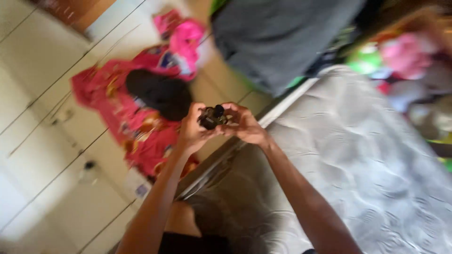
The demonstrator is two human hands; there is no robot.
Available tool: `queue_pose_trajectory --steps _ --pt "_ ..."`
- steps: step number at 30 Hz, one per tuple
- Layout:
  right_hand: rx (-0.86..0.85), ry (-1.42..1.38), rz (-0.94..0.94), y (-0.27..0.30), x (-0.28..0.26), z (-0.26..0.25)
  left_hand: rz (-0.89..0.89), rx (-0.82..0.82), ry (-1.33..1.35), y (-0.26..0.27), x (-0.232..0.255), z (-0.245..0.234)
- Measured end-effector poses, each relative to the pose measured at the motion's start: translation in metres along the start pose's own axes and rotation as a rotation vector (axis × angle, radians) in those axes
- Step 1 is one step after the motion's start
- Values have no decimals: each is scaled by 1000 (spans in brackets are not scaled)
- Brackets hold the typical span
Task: Tidy up the room by picking up various items from the floor and placing them on the mattress.
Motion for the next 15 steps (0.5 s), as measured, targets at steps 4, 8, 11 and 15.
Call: queue_pose_trajectory --steps 4,8,11,15 --pt "27 76 -161 53 -64 -43 10 -122 358 -28 69 57" --pt "188 88 -297 122 -131 -89 -10 -264 435 -58 175 101" --pt "326 159 -267 177 -193 -116 -31 -377 480 -79 235 136" --pt "454 192 -419 237 -252 -134 10 -435 446 -97 295 185"
Point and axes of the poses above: each hand's wrist, its own y-axis away from the middle knuckle, its own z-axis out of the palm, x = y × z, the point moved 2 cm from there along -y, towards the middle knuckle, and after that the axes turned 1 degree about -y, right-handed, at the moved point
